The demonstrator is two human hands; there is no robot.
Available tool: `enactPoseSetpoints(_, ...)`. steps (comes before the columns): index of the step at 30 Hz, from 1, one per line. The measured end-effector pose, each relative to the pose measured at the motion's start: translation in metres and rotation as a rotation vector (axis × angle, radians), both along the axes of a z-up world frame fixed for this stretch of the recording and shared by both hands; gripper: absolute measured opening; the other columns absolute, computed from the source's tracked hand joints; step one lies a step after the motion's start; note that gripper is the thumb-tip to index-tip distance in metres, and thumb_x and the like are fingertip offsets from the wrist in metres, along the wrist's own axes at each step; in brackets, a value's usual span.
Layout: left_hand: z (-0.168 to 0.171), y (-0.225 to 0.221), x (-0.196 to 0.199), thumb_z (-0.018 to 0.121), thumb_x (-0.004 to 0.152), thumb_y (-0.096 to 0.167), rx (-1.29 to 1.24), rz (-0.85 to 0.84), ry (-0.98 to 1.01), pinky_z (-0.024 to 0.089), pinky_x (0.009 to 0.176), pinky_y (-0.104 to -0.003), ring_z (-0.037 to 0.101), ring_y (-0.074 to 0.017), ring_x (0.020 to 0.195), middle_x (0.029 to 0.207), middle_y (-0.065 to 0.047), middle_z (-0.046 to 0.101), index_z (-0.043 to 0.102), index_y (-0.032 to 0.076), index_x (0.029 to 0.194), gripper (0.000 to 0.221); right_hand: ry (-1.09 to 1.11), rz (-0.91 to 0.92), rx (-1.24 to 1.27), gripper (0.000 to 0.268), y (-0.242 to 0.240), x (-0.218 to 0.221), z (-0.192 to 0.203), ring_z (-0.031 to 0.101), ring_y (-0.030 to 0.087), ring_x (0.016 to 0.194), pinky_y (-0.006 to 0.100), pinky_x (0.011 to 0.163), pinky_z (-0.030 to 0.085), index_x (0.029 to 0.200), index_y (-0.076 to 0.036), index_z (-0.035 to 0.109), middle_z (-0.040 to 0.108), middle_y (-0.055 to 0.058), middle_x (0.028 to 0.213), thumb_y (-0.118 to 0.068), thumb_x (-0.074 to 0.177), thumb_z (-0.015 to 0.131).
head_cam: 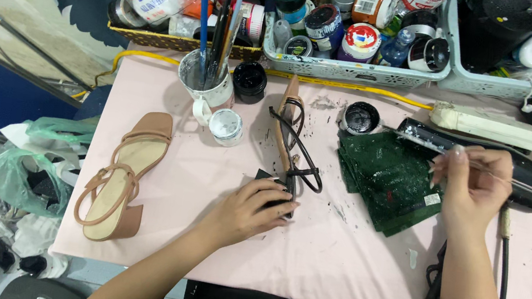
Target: The person paints the edges of a black sandal strap with a brush, uses a hairdryer to dry the paint, and then applies paint to the heel and sole edges of the sandal.
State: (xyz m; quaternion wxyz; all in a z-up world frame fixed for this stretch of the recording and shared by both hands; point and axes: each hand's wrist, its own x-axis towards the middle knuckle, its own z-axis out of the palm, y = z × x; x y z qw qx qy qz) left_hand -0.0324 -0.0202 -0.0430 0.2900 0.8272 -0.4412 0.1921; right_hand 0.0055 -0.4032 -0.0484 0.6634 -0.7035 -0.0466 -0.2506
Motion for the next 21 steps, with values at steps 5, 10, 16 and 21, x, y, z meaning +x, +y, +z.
enactPoseSetpoints(5,0.007,0.006,0.006,0.079,0.092,0.018,-0.134,0.039,0.308,0.061,0.085,-0.033,0.069,-0.0209,0.104,0.115,-0.003,0.069,0.07,0.012,0.127,0.037,0.083,-0.044,-0.453,0.017,0.017,0.022,0.015,0.069,0.017,0.088,0.029,0.067,0.054,0.114,0.001,0.052,0.069,0.015,0.1,-0.005,0.11,0.067)
enactPoseSetpoints(10,0.018,0.006,0.028,0.074,0.096,0.018,-0.136,0.053,0.189,0.057,0.084,-0.034,0.071,-0.0201,0.099,0.109,-0.001,0.07,0.071,0.014,0.124,0.029,0.046,0.03,-0.814,0.017,0.044,0.061,0.032,0.069,0.028,0.074,0.037,0.065,0.054,0.105,0.001,0.057,0.07,0.019,0.092,-0.009,0.103,0.071)
enactPoseSetpoints(16,0.042,0.014,0.052,0.066,0.099,0.02,-0.045,0.167,0.207,0.052,0.087,-0.038,0.064,-0.0253,0.102,0.111,-0.004,0.068,0.072,0.015,0.125,0.028,0.193,0.067,-1.017,0.019,0.054,0.079,0.047,0.066,0.039,0.066,0.046,0.063,0.051,0.098,0.001,0.055,0.067,0.021,0.073,-0.014,0.103,0.066)
enactPoseSetpoints(21,0.053,0.012,0.068,0.064,0.101,0.02,-0.098,0.191,0.198,0.048,0.094,-0.039,0.061,-0.0263,0.111,0.114,-0.004,0.067,0.069,0.014,0.125,0.025,0.015,0.1,-1.011,0.02,0.056,0.082,0.046,0.068,0.036,0.071,0.045,0.065,0.051,0.099,0.002,0.053,0.07,0.018,0.08,-0.013,0.101,0.066)
